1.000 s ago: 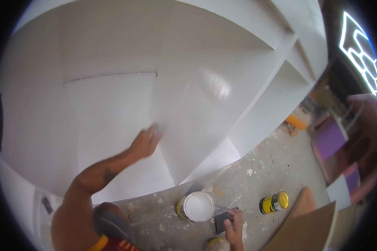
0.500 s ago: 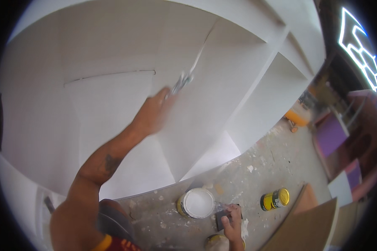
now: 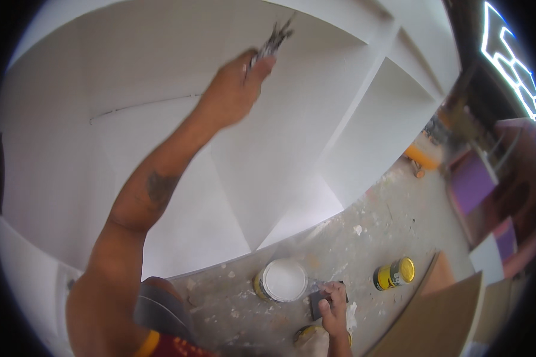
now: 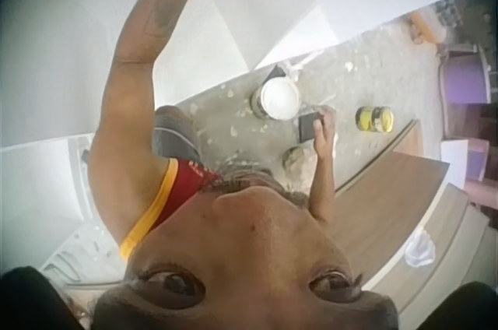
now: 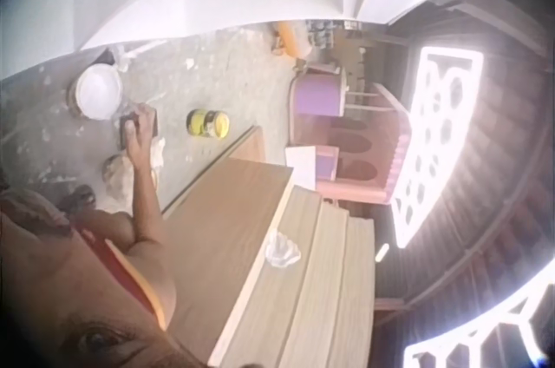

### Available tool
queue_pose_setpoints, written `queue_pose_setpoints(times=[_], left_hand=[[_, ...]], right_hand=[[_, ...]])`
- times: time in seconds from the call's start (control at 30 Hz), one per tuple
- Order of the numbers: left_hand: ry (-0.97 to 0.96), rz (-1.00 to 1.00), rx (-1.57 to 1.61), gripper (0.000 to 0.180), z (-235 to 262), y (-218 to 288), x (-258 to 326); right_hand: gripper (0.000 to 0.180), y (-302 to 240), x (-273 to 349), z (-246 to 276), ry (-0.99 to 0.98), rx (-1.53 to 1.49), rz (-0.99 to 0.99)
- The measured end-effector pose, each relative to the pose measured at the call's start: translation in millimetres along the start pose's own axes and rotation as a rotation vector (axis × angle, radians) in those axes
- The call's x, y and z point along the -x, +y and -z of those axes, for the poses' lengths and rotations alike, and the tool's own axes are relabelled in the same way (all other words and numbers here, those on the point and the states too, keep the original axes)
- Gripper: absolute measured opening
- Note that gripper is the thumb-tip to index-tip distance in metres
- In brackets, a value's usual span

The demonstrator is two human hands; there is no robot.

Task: Painting the interior and shelves of a large wooden cabinet or storage unit using a white paint roller.

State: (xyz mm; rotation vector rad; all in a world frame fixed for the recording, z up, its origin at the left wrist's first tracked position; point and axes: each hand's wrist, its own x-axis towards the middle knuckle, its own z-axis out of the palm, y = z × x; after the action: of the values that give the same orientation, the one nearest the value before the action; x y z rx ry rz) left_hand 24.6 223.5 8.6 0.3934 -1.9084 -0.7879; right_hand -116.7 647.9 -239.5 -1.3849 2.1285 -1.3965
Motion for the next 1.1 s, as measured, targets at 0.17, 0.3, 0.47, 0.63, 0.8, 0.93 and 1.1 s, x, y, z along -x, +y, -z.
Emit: queue_pose_setpoints(times=[0.17,0.3,0.47,0.63,0.8,0.93,1.1], left_hand=[[-0.087,0.120,-0.228,0.044,-57,-121,156],[-0.291,0.238,-0.194,0.033,-53,-165,252],[-0.124,0.029,-0.316,0.034,-35,-102,183],[-0.134,0.116,-0.239,0.036,-28,-30,104],[-0.203,0.104,-0.310,0.032,-49,-109,205],[-0.432,0.216,-0.374,0.031,-40,-208,331],[-0.337,0.271,-0.092,0.033,-51,-183,288]], right_hand=[[0.059,-4,1,1,-0.021,-0.002,0.000],[0.057,-8,6,3,-0.003,-0.027,-0.007],[0.058,-14,4,0,-0.020,0.000,0.013],[0.057,-14,0,3,-0.031,0.008,0.019],[0.057,-9,8,5,-0.047,-0.016,-0.008],[0.059,-9,16,9,-0.058,-0.005,-0.031],[0.061,-10,20,10,-0.047,-0.021,-0.054]])
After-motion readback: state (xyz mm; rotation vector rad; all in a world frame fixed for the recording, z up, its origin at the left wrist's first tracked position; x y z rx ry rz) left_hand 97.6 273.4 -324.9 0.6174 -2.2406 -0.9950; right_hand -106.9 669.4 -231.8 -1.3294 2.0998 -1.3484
